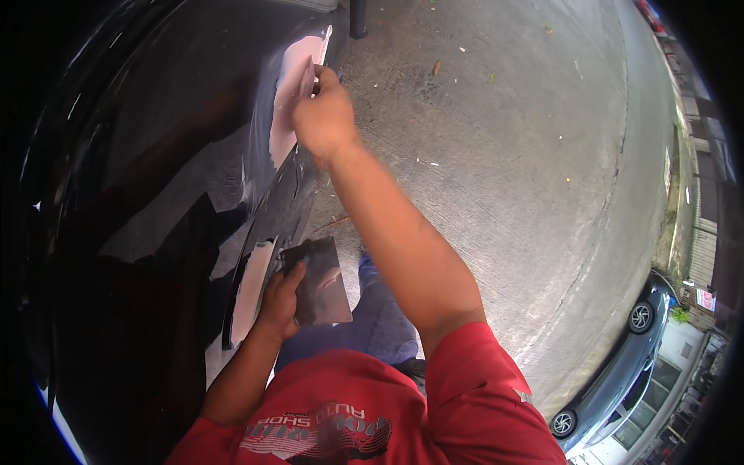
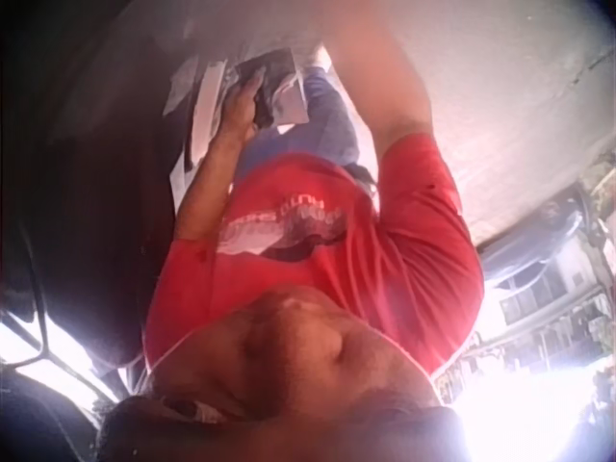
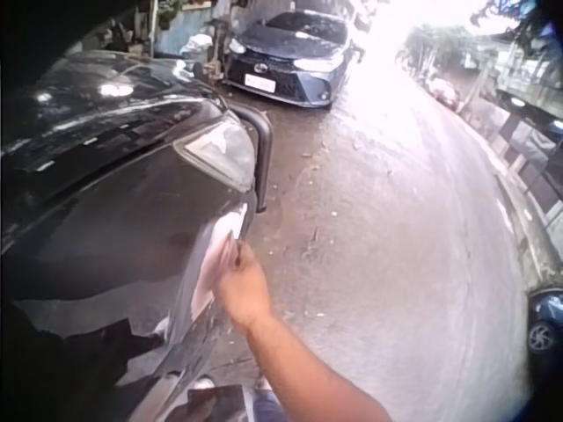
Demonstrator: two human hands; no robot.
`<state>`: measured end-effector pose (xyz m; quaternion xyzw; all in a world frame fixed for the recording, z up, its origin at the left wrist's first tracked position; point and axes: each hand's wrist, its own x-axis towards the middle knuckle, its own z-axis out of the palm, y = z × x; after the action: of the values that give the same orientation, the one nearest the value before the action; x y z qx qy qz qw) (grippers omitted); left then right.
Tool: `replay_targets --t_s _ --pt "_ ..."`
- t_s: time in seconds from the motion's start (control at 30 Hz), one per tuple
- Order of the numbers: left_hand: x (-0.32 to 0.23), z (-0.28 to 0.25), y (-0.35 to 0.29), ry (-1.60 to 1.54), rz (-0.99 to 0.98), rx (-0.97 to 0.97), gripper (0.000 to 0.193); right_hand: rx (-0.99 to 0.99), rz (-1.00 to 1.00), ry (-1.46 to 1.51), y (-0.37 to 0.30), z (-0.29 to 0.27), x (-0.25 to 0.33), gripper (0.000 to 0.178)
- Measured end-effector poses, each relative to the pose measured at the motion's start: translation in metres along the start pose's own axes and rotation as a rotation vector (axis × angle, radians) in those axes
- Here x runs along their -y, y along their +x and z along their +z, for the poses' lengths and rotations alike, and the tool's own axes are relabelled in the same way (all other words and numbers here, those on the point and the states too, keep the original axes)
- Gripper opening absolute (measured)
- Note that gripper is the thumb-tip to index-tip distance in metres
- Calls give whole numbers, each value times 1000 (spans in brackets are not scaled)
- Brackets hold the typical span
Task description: The person removes tape from a car fender, mixes putty between two metal spreaders, and applies the putty onto the car fender using a spreader.
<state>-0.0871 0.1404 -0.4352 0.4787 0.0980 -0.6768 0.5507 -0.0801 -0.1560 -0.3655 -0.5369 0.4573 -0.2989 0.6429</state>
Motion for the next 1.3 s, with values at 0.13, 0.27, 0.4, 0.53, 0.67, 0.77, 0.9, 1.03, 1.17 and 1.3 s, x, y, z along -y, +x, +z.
replay_targets --t_s 0.13,0.27,0.4,0.53,0.67,0.77,0.9,1.03,1.17,1.3 --pt "0 -4 -1 10 -17 9 34 -4 -19 -28 -24 9 15 63" --pt "-6 2 -3 10 -39 27 36 -8 -66 17 -43 14 17 62" --pt "-9 10 -4 -16 -28 34 40 -5 -97 -13 -63 15 19 61" --pt "-11 15 -2 -26 -22 38 38 110 -46 -86 -89 2 31 62" --pt "-16 15 3 -30 1 33 42 113 -110 -167 -135 -41 38 62" --pt "-20 23 15 -43 26 73 49 141 -384 -391 -174 -97 42 60" --pt "-19 40 35 -294 -124 285 66 407 -821 -709 -220 -128 11 58" --pt "-18 76 43 -312 -105 394 76 376 -879 -840 -232 -149 -20 51" --pt "-21 98 43 -328 -76 425 53 281 -863 -824 -234 -165 -41 52" --pt "-20 104 45 -289 -45 453 54 239 -843 -803 -226 -181 -55 54"
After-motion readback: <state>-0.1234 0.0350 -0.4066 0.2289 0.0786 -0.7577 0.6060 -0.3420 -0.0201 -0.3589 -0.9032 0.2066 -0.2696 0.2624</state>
